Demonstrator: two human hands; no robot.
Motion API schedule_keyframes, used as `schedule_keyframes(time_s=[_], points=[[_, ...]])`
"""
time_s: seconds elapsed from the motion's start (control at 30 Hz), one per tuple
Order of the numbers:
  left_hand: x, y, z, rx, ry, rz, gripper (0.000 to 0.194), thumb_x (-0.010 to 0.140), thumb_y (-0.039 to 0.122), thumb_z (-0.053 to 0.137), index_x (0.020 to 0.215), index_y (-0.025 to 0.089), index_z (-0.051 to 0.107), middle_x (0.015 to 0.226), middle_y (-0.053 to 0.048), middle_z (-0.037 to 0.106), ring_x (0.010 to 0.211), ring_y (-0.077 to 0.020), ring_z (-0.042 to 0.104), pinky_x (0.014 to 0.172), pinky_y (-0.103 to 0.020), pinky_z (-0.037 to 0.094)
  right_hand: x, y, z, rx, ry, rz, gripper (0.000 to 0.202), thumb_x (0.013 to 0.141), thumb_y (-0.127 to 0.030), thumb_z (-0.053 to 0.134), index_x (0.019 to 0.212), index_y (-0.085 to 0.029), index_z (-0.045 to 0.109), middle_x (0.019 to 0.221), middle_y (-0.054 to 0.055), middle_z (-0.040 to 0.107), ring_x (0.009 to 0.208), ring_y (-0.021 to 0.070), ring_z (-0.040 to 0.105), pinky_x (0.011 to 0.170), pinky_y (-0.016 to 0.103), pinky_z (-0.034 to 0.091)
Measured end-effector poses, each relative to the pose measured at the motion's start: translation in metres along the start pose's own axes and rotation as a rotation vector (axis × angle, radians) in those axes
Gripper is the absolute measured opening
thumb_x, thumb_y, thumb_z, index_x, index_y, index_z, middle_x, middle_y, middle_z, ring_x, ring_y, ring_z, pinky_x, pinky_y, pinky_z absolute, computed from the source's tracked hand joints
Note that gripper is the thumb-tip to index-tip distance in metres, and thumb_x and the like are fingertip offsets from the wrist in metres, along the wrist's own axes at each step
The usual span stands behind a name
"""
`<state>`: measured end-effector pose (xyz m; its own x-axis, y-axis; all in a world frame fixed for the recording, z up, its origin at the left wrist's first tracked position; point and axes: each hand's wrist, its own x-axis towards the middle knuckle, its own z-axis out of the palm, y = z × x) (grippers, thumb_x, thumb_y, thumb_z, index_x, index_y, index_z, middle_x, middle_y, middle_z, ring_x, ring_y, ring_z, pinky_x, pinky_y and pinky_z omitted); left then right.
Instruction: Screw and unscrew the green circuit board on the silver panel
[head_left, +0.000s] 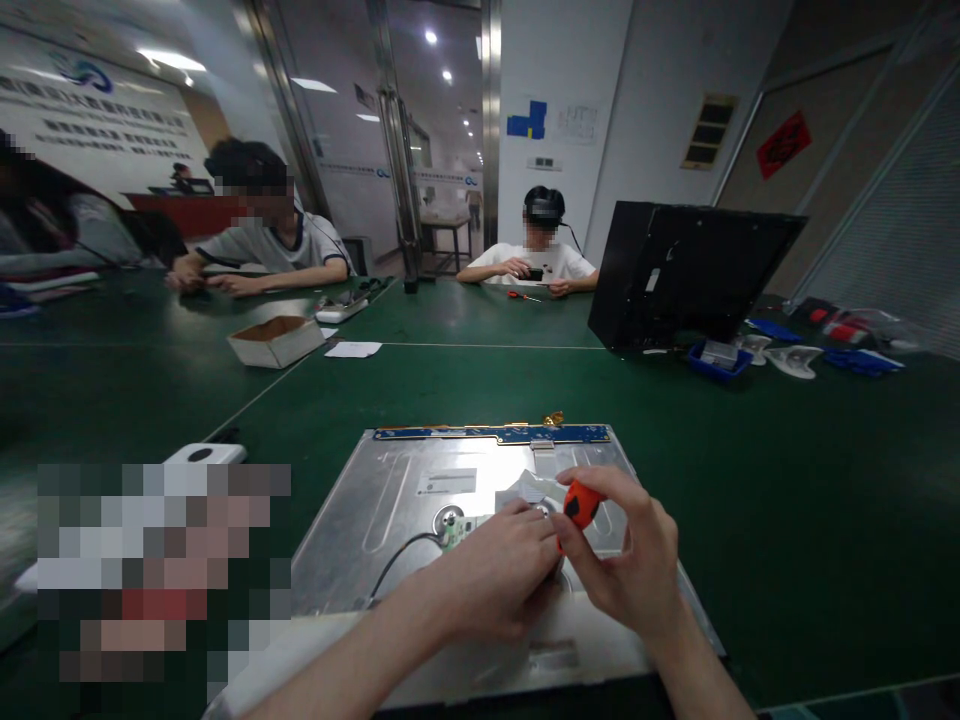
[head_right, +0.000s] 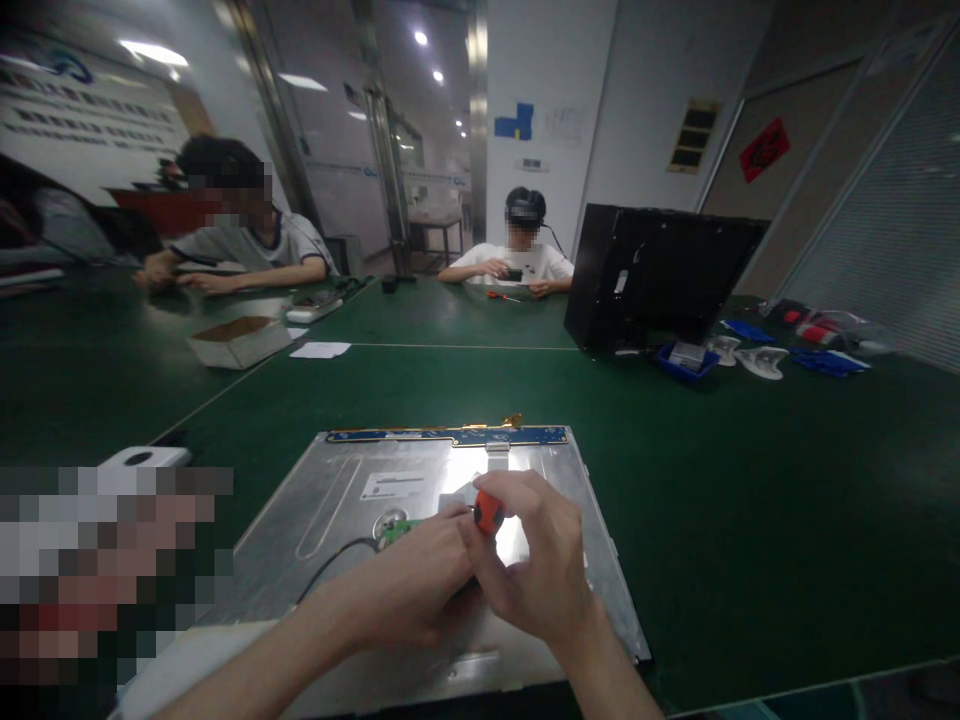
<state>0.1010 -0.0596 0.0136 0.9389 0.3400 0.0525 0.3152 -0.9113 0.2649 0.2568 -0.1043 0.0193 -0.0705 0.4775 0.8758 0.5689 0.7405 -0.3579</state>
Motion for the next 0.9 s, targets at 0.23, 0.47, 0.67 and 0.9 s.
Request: schedule_keyframes(time_s=[0.23, 0.47, 0.67, 0.9], points=[[-0.0012, 0.0002, -0.0026, -0.005, 0.004, 0.0, 0.01, 0.075, 0.013, 0.061, 0.085, 0.016, 0.06, 0.091, -0.007, 0.065, 0.085, -0.023, 0.059, 0.083, -0.036, 0.046, 0.0036, -0.0016, -0.0022, 0.005, -0.024, -0.017, 0.04, 0.082, -0.009, 0.061, 0.121, -0.019, 0.056, 0.1, 0.007, 0.065, 0.089, 0.0177, 0.064, 0.073, 0.03, 0.054], [-0.0003, 0.0014, -0.0002, 0.028, 0.012, -0.012, 0.004, 0.076, 0.012, 0.06, 0.075, 0.016, 0.059, 0.081, -0.006, 0.065, 0.08, -0.0222, 0.059, 0.087, -0.037, 0.044, 0.0027, -0.0011, -0.0052, 0.014, -0.042, -0.027, 0.044, 0.082, -0.009, 0.058, 0.125, -0.016, 0.053, 0.099, 0.008, 0.068, 0.082, 0.0184, 0.063, 0.07, 0.032, 0.053], [0.0017, 0.0001, -0.0004, 0.03, -0.003, -0.019, 0.01, 0.076, 0.011, 0.06, 0.068, 0.016, 0.057, 0.074, -0.005, 0.063, 0.074, -0.0202, 0.058, 0.083, -0.034, 0.045, 0.0036, -0.0001, -0.0042, 0.016, -0.037, -0.021, 0.043, 0.081, -0.009, 0.058, 0.124, -0.016, 0.053, 0.098, 0.008, 0.068, 0.08, 0.0179, 0.062, 0.069, 0.032, 0.053], [0.0015, 0.0024, -0.0025, -0.04, -0.021, -0.054, 0.008, 0.076, 0.01, 0.059, 0.079, 0.017, 0.061, 0.087, -0.006, 0.066, 0.084, -0.0218, 0.06, 0.087, -0.036, 0.043, -0.0017, 0.0021, -0.0062, -0.008, -0.062, 0.05, 0.041, 0.082, -0.014, 0.057, 0.122, -0.019, 0.051, 0.102, 0.008, 0.068, 0.081, 0.0191, 0.064, 0.067, 0.033, 0.053]])
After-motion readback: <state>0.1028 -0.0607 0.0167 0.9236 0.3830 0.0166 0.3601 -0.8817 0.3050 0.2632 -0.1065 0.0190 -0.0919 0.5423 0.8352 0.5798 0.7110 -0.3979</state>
